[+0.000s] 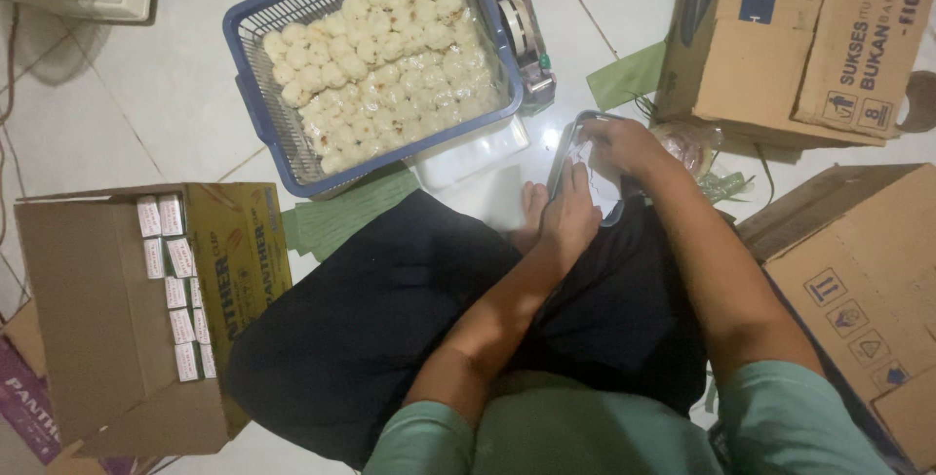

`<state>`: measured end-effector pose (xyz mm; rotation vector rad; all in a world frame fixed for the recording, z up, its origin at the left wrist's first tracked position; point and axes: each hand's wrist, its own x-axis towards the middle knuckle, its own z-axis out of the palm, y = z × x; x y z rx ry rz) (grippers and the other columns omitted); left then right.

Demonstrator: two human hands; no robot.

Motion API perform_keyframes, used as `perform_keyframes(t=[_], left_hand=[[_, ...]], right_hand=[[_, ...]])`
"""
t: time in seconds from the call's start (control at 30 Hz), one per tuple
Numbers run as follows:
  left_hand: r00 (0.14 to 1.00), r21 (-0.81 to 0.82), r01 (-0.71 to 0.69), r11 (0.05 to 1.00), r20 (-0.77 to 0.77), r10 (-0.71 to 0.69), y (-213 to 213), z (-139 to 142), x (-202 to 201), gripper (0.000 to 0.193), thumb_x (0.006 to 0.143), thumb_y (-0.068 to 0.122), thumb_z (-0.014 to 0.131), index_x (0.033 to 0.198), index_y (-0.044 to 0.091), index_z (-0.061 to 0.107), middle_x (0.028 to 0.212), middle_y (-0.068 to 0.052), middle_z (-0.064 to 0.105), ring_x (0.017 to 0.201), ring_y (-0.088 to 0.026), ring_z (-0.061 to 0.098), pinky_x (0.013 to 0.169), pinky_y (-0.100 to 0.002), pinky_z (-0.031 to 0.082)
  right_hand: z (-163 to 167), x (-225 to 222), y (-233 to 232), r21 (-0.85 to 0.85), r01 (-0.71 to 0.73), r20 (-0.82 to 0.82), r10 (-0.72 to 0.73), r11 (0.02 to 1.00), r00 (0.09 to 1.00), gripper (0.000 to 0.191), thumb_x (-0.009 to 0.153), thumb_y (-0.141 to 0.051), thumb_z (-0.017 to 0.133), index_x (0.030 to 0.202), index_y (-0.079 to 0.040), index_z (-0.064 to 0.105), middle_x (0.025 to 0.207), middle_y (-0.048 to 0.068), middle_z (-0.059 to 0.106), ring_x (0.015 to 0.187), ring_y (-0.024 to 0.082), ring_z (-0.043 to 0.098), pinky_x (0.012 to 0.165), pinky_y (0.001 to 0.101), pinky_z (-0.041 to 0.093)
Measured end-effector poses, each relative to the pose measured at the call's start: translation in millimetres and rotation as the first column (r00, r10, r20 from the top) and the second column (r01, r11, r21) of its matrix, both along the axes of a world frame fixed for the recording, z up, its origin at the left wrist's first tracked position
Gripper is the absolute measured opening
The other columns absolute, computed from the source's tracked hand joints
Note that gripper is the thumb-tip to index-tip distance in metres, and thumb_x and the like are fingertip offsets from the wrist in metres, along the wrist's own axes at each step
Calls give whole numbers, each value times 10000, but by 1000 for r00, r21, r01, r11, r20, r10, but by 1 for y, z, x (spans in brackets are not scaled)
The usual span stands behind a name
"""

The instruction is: The person sits on the floor and wraps small white food items in green leaves, then places them into a cardboard box. The person also handles labels and a marker, and closes the box after filling it.

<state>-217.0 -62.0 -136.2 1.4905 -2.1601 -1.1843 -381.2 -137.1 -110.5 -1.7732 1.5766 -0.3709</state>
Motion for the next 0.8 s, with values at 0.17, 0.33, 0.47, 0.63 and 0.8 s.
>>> perform_keyframes(t=[0.17,0.33,0.47,0.63,0.8], left_hand=[[998,-245,-10,970,-67,-7,6,-15,-4,852,711,58,738,1442,-59,317,1592,-327,200,1295,-507,515,990,-503,515],[995,43,93,995,25,-94,4,-28,-6,664,806,70,704,1379,-24,383,1648,-308,170,1033,-475,675,874,-525,558],[996,-55,84,995,15,-84,11,-30,-5,555,834,102,724,1300,5,439,1626,-307,205,999,-499,681,837,-534,572],[998,-266,-25,964,-60,9,18,-27,-8,643,690,108,810,1220,21,457,1551,-342,217,1088,-548,638,846,-527,570],[999,-61,0,998,-42,-3,18,-25,-6,611,758,87,810,1230,-9,434,1619,-341,164,1035,-518,659,848,-529,558]], right_hand=[[5,2,5,73,33,-83,-27,997,996,292,878,-223,645,1149,-143,717,1044,213,718,981,417,677,838,469,527],[4,15,5,163,32,-404,36,986,914,419,856,-307,697,1236,-139,639,1046,244,712,1005,447,668,853,511,526],[-2,10,-3,220,-106,-419,192,970,888,417,836,-319,697,1202,-130,634,1087,196,734,1044,407,692,870,505,542],[-2,5,-12,273,-187,-347,278,944,896,515,824,-255,660,1339,-267,639,1114,180,738,1033,389,709,880,491,556],[4,5,2,212,-143,-357,212,967,910,448,883,-303,658,1330,-292,631,1075,169,737,1000,389,695,835,502,551]])
